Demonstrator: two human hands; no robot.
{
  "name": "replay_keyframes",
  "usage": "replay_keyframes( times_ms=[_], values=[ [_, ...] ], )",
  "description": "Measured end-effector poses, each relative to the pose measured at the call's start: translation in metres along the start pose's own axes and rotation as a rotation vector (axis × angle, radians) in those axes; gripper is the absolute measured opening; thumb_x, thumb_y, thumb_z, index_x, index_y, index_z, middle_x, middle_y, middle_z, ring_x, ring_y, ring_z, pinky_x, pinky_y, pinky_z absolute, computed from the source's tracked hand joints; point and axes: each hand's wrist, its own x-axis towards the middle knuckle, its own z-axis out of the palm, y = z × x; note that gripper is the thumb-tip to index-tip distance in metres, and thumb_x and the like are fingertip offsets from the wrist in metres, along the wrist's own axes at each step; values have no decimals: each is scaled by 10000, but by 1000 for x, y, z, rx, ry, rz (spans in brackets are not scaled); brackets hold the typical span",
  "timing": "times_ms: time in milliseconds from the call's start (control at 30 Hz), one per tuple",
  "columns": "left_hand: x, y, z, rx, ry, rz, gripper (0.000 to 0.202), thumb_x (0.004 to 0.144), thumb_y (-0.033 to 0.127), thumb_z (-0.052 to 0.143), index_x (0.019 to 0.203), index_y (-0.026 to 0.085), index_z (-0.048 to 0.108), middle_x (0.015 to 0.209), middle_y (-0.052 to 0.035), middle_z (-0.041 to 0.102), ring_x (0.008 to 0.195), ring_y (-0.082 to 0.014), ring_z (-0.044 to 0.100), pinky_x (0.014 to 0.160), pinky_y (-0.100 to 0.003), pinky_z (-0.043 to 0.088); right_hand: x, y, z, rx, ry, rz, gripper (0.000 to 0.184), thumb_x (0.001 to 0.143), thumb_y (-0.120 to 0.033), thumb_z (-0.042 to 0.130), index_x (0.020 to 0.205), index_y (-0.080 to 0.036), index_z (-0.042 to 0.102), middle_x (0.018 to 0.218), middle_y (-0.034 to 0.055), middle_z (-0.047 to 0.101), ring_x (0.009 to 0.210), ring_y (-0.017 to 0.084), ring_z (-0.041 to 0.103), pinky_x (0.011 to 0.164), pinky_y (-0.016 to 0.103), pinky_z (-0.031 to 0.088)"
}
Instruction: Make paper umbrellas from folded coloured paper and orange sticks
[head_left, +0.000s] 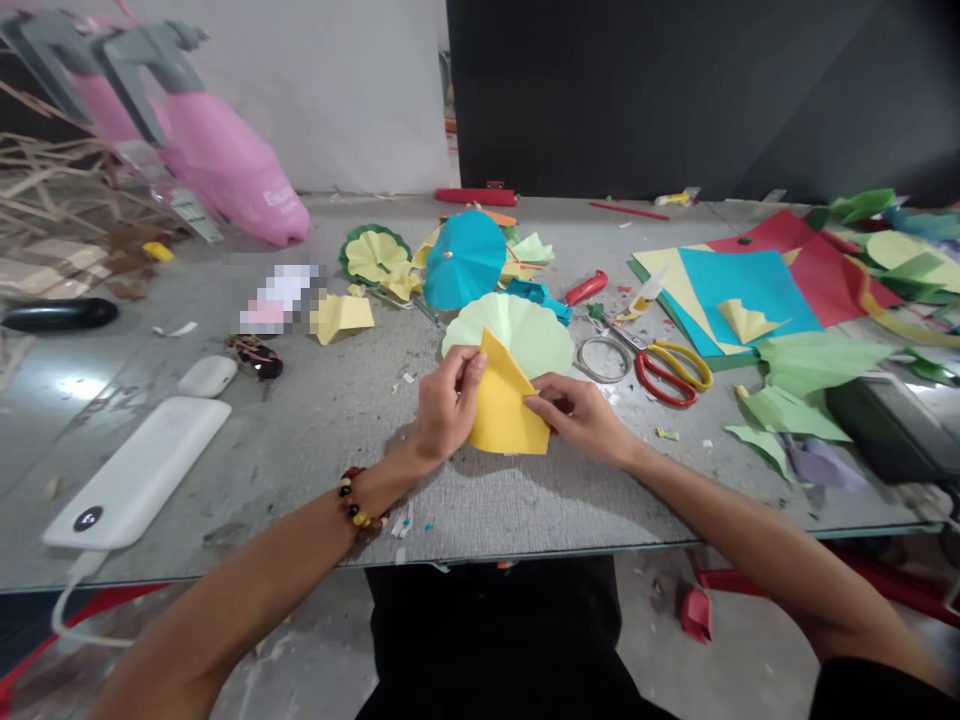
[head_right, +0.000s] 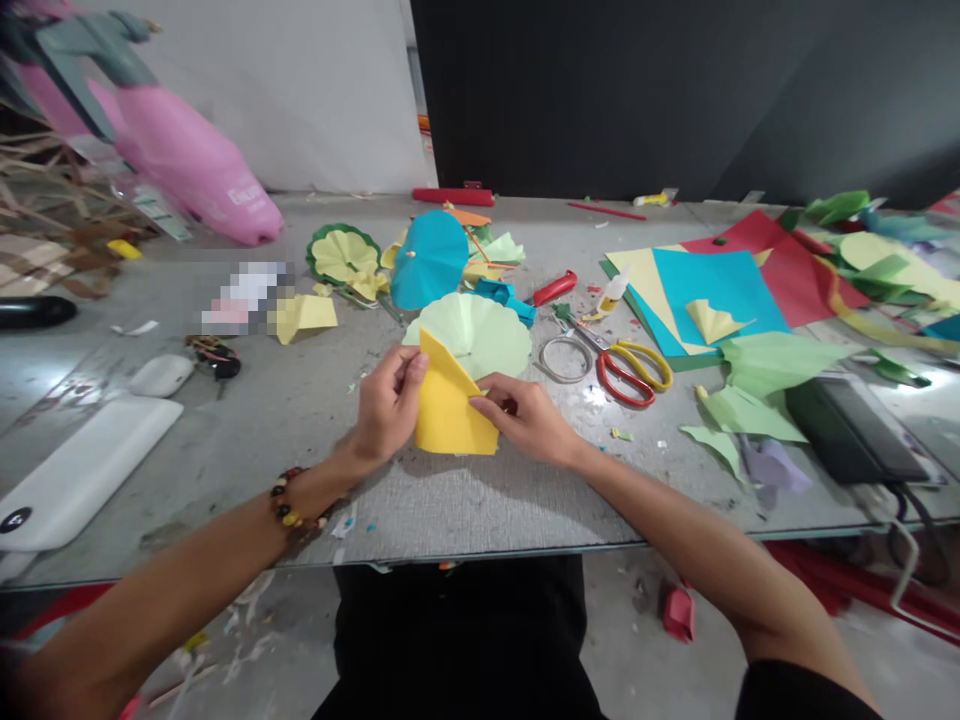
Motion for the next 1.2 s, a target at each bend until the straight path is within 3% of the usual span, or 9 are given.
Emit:
replay_keyframes(
  times_ms=[67, 200, 400, 567, 700, 833, 1033, 1200],
  values=[
    [2, -4, 0, -5, 55, -18, 206, 1032, 359, 491, 962, 195, 594, 636, 31, 556, 524, -92, 496, 494, -214, 362, 1, 1, 0, 39, 39, 9, 332, 959, -468, 586, 1093, -175, 665, 646, -38, 531, 544, 86, 461, 506, 229, 362],
    [4, -7, -1, -153, 44, -26, 213, 1012, 386, 516, 926, 201, 580, 652, 32, 549, 549, -89, 492, 499, -204, 377, 2, 1, -4, -8, 100, 27, 346, 932, -487, 621, 930, -160, 731, 702, 10, 633, 567, 89, 474, 493, 240, 343],
    [3, -6, -2, -418, -110, -146, 289, 877, 434, 723, 828, 189, 578, 720, 15, 630, 627, -95, 585, 565, -192, 492, -1, 2, -6, 7, 159, 20, 353, 877, -505, 695, 808, -160, 711, 627, 0, 616, 526, 79, 436, 474, 242, 315],
    [5, -6, -2, -492, -290, -307, 366, 837, 466, 763, 998, 145, 689, 958, -93, 755, 823, -190, 715, 713, -282, 617, 0, 5, -4, 45, 177, 51, 368, 875, -521, 692, 786, -165, 673, 617, -8, 605, 514, 77, 444, 456, 228, 315],
    [9, -7, -5, -460, -355, -310, 336, 832, 454, 750, 917, 131, 715, 889, -87, 758, 753, -176, 699, 639, -258, 597, 1, 5, -6, 8, 148, 20, 330, 927, -479, 631, 976, -175, 748, 868, 56, 747, 685, 131, 618, 556, 240, 452],
    [9, -6, -6, -396, -443, -253, 281, 862, 407, 707, 941, 140, 736, 855, -61, 739, 732, -146, 665, 612, -218, 549, 1, 4, -7, -3, 111, -30, 316, 958, -424, 591, 1134, -218, 753, 1141, 75, 759, 942, 197, 697, 764, 292, 557],
    [8, -9, -4, -416, -365, -393, 401, 866, 524, 696, 904, 131, 766, 889, -91, 766, 756, -187, 692, 594, -241, 549, 1, 2, -7, -36, 206, -1, 297, 903, -440, 675, 1085, -225, 772, 1041, 66, 779, 779, 169, 676, 617, 263, 508],
    [11, -5, -8, -324, -305, -276, 291, 903, 440, 665, 991, 197, 799, 944, -63, 783, 846, -189, 701, 651, -240, 549, 1, 0, -10, -53, 196, -64, 273, 965, -385, 586, 1100, -227, 765, 1109, 76, 765, 950, 207, 691, 756, 312, 541]
  ],
)
